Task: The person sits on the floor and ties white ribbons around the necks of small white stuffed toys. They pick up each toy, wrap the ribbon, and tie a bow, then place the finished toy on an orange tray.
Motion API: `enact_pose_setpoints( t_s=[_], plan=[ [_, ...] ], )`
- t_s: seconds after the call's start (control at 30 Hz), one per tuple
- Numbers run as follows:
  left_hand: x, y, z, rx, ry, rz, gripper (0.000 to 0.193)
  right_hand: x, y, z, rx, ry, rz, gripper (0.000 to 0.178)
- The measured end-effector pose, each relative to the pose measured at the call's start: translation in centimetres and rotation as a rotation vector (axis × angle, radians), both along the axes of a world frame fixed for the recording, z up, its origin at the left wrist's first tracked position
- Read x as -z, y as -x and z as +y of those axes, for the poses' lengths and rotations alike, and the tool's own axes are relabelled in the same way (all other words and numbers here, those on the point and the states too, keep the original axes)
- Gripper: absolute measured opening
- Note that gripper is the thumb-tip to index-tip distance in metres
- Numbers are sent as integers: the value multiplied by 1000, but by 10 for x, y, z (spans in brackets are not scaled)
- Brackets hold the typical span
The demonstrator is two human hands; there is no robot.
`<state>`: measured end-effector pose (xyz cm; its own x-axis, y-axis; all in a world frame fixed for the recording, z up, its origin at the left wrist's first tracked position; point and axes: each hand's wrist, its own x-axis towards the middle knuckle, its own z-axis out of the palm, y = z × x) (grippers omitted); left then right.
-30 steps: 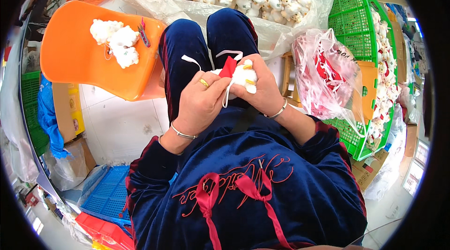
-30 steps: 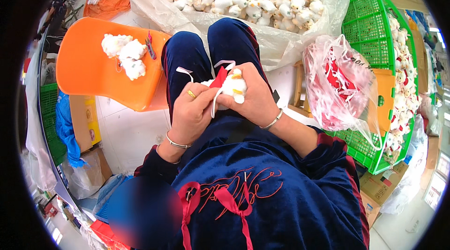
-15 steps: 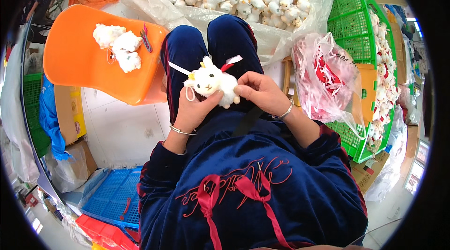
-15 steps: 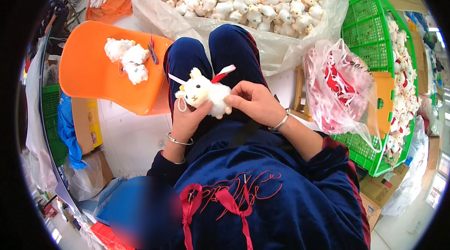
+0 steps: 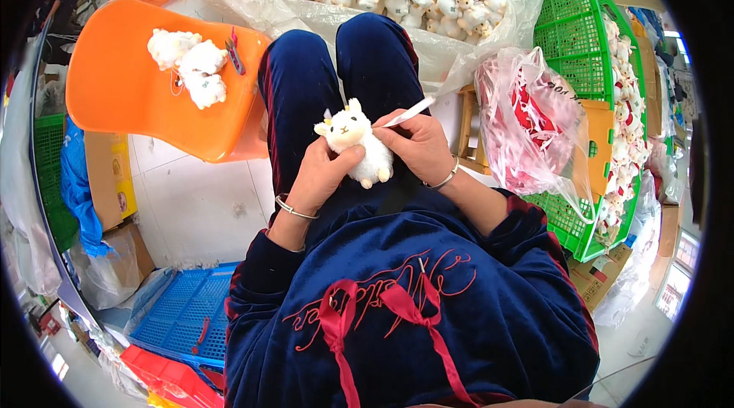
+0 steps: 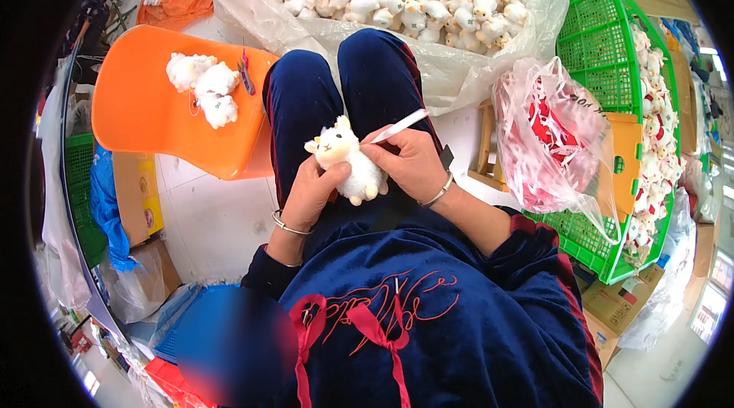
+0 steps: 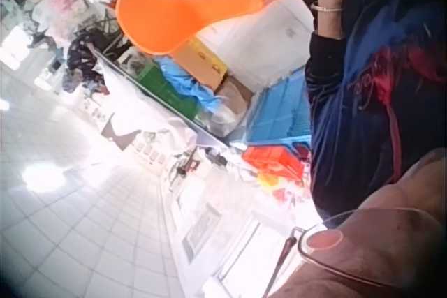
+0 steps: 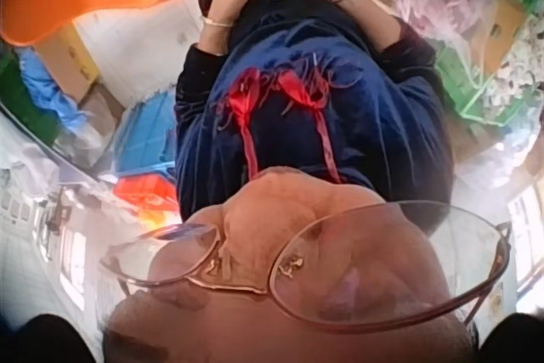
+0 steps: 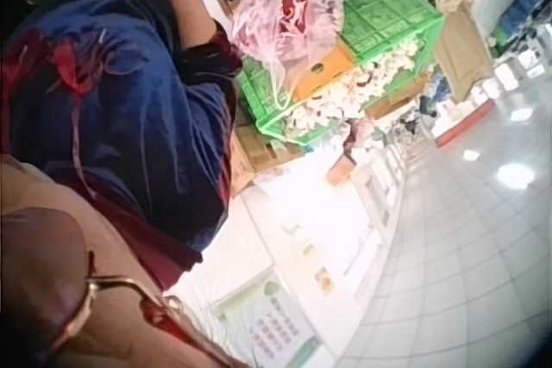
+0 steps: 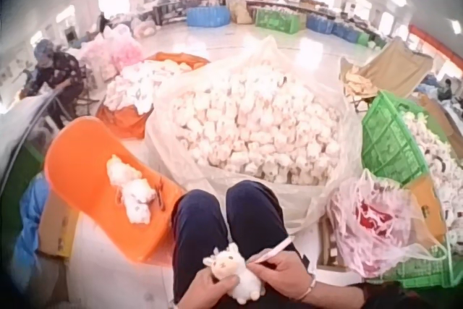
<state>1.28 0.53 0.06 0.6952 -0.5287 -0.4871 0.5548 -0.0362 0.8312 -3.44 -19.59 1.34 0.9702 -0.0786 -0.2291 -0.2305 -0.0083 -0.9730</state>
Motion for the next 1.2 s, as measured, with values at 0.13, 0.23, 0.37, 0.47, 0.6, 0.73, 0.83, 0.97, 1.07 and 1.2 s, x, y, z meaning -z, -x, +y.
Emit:
enact_pose_setpoints(
  t_s=[0.13,0.23,0.37,0.47,0.6,0.73,0.83,0.97,1.07,1.2],
  plan=[
    [9,8,-2,85,-143,-73,42,3,7,-9,-94,250,-19,14],
    [8,5,-3,170,-231,1,42,1,16,-9,-120,379,-139,12],
    [1,-1,-4,248,-194,3,43,3,17,-11,-99,429,-213,9],
    [4,-2,1,286,-114,-174,43,3,15,-13,-71,423,-207,8],
    [7,-9,-3,291,-107,-220,43,3,14,-13,-65,417,-142,10],
    [-13,-20,-10,355,-165,-48,39,5,7,-21,-101,-14,188,15],
    [-12,-23,-12,394,-276,-144,43,5,7,-14,-111,142,143,18],
    [-1,-19,-18,354,-307,-238,52,2,14,-1,-43,506,-168,16],
    [-2,-19,-22,348,-306,-254,51,8,21,-4,92,355,-86,16],
    [-3,-20,-23,380,-380,-279,51,7,19,-3,-18,437,-248,15]
  ],
)
